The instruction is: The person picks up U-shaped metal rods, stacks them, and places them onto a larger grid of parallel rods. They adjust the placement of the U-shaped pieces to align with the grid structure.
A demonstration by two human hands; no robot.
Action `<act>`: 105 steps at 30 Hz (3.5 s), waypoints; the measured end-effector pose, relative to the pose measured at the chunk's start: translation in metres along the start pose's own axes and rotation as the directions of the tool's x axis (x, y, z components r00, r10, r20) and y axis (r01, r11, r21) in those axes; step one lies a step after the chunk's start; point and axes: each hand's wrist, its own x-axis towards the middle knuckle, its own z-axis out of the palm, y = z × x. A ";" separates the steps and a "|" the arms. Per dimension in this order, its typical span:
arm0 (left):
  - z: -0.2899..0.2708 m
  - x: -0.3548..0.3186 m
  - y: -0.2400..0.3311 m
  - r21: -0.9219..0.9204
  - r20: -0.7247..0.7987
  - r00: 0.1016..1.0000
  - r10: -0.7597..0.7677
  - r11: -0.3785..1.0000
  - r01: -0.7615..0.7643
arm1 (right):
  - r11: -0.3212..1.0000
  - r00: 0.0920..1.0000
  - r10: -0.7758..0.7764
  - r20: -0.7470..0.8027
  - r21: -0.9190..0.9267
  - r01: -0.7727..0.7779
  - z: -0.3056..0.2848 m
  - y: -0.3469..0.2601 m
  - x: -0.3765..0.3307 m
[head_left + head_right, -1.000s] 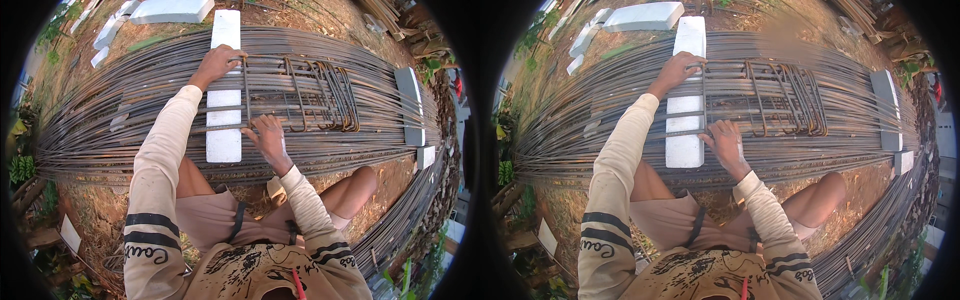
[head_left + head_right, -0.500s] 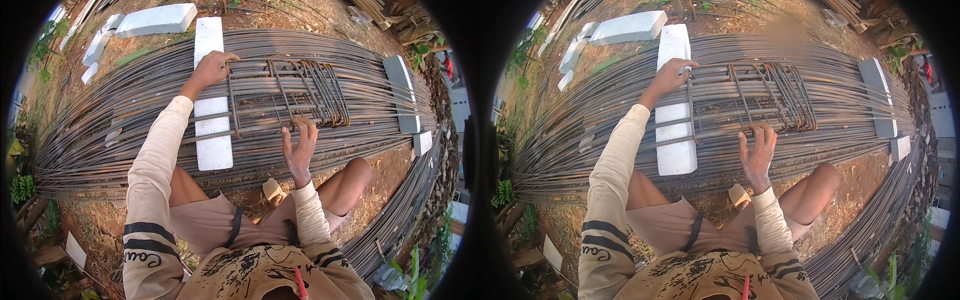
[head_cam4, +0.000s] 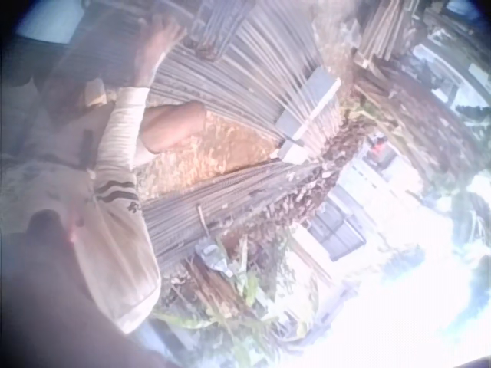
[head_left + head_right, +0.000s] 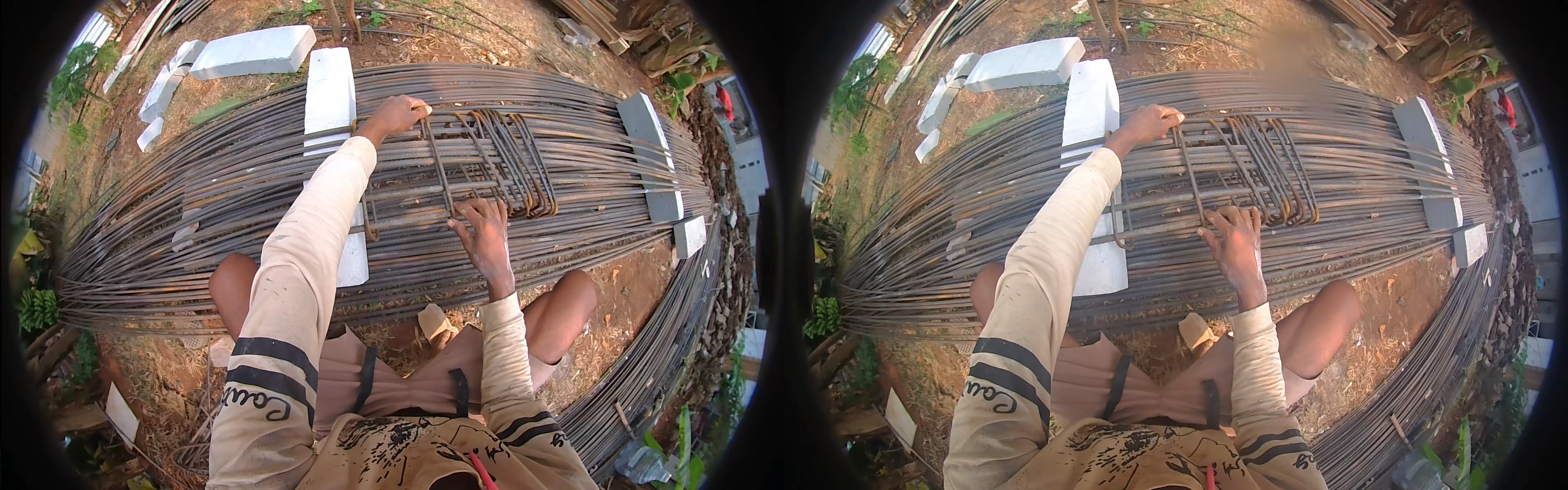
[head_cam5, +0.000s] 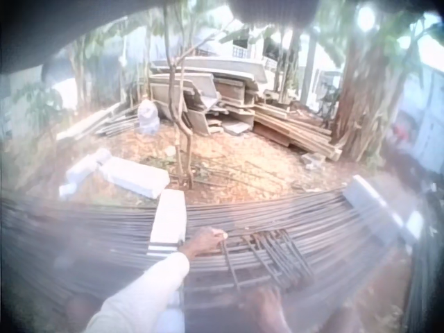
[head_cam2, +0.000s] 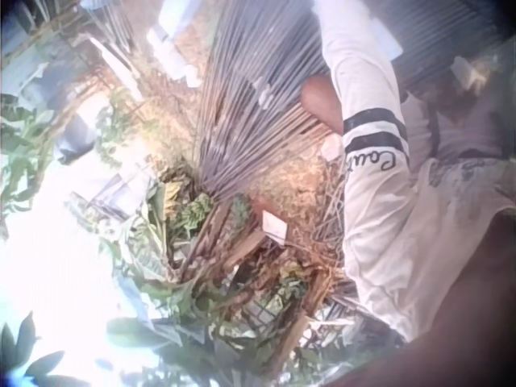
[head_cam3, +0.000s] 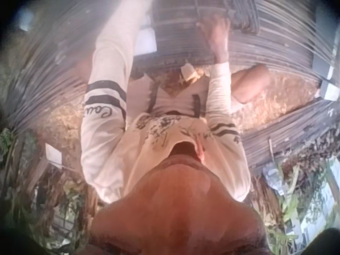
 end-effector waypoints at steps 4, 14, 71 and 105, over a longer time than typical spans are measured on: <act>0.003 -0.005 0.009 -0.035 -0.026 0.999 -0.042 0.999 0.041 | 1.000 1.000 0.005 -0.020 -0.002 -0.005 -0.002 0.000 0.001; 0.008 -0.004 0.005 0.033 -0.086 0.996 0.038 0.999 -0.035 | 0.999 0.995 -0.020 -0.094 0.029 0.023 0.002 0.006 0.001; -0.071 -0.118 -0.083 0.511 -0.225 0.935 0.275 0.850 -0.127 | 0.992 0.952 0.126 -0.278 0.008 -0.129 0.034 -0.025 0.012; -0.083 -0.118 -0.093 0.367 -0.197 0.959 0.204 0.922 -0.121 | 0.983 0.991 0.080 -0.103 -0.156 -0.095 -0.056 -0.052 0.013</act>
